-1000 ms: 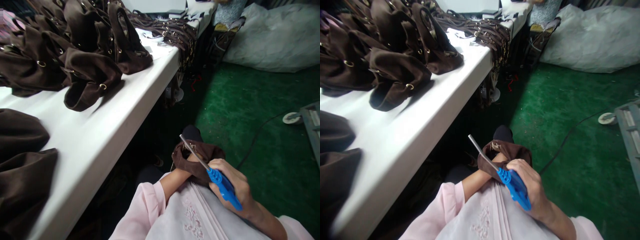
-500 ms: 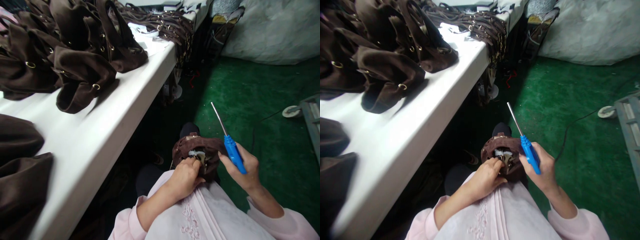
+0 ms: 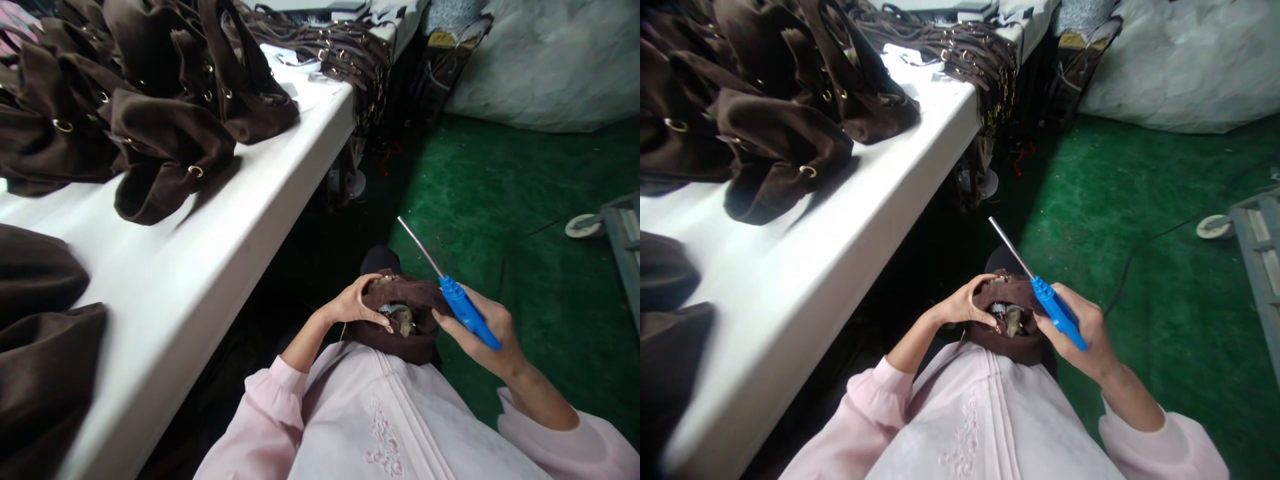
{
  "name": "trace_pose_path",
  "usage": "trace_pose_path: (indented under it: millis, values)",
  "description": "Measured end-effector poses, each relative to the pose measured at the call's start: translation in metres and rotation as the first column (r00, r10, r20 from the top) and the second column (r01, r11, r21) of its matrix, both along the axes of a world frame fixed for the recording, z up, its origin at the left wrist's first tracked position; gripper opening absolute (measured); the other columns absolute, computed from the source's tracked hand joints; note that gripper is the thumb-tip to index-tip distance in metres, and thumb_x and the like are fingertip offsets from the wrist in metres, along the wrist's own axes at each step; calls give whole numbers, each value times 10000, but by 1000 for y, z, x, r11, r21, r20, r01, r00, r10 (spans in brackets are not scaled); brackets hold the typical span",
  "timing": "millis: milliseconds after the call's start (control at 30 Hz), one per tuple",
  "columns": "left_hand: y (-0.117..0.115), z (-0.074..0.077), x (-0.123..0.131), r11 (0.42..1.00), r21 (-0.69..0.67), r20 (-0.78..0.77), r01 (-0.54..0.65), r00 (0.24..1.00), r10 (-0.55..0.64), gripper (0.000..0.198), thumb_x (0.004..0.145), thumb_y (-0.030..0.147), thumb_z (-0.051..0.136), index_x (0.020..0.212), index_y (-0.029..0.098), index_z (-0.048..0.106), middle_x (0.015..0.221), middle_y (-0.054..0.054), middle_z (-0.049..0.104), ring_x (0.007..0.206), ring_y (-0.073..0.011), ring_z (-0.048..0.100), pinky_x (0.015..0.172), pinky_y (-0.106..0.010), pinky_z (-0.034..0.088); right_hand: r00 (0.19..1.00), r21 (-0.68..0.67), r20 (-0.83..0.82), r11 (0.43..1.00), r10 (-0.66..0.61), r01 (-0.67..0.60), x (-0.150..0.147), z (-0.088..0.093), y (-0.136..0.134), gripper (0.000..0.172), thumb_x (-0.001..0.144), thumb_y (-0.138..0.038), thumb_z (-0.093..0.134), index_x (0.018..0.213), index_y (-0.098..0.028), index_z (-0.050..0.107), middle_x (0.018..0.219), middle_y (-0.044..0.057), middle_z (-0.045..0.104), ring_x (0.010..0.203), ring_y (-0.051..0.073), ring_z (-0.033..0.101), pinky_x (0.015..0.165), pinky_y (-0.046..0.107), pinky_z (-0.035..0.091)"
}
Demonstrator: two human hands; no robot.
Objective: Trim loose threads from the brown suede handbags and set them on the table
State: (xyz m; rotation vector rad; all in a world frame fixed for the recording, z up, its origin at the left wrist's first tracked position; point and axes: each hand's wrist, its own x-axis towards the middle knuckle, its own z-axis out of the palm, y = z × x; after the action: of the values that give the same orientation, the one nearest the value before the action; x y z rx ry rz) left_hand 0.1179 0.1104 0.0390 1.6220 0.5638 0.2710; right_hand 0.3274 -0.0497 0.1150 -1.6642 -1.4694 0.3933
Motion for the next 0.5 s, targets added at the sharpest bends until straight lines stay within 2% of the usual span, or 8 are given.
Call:
trace_pose_path:
  millis: [67,133,200,267,333,367,433,500]
  values:
    - [-1,2,3,997,-62,36,46,998,-44,806,596,298,916,1326,234,579,1317,-98,627,1238,-277,591,1089,-401,459,994,19,27,994,-109,109,4,-8,3,159,887,-330,694,866,-215,586,658,-51,503,523,162,474,524,295,434]
    - [-11,6,3,993,-54,46,106,994,-103,769,596,359,916,1287,234,603,1261,-84,653,1177,-272,619,1042,-386,488,971,47,52,972,-233,231,9,-19,7,188,872,-363,699,854,-214,586,671,-47,522,527,166,477,540,304,434]
    - [-28,8,2,985,48,3,163,987,-163,819,531,428,937,1256,227,614,1209,-89,661,1124,-290,629,1021,-424,492,955,59,55,956,-292,289,11,-31,12,192,861,-375,693,860,-211,592,734,-27,569,589,186,529,580,315,448]
    - [-48,8,3,955,220,-107,197,978,-177,926,450,502,946,1260,213,604,1188,-114,646,1116,-339,608,1019,-509,473,961,51,42,961,-274,272,9,-39,18,182,858,-367,675,861,-209,586,765,-18,582,637,201,560,595,317,449]
    - [-66,5,7,905,372,-222,208,966,-131,954,449,563,923,1267,200,592,1186,-136,622,1121,-373,583,1015,-567,451,976,54,46,976,-211,209,3,-42,26,163,860,-351,648,869,-207,572,754,-18,571,627,199,554,591,317,442]
    - [-72,3,9,888,417,-264,195,961,-87,890,495,564,902,1247,196,601,1174,-138,618,1112,-370,581,1002,-563,457,982,65,59,982,-181,177,0,-41,30,155,860,-343,637,870,-207,564,739,-20,561,608,195,540,588,318,438]
    - [-79,-1,11,889,444,-298,112,954,29,599,639,459,837,1139,194,642,1090,-110,639,1039,-320,607,944,-486,498,988,86,87,989,-131,123,-4,-35,39,158,869,-341,633,859,-210,546,718,-22,545,581,188,516,585,319,431]
    - [-78,-4,9,909,413,-276,-51,944,178,349,711,301,763,1032,202,668,1007,-70,666,955,-263,633,869,-398,524,991,66,105,995,-88,81,-2,-26,46,189,892,-366,647,853,-214,540,728,-17,551,604,193,527,600,317,434]
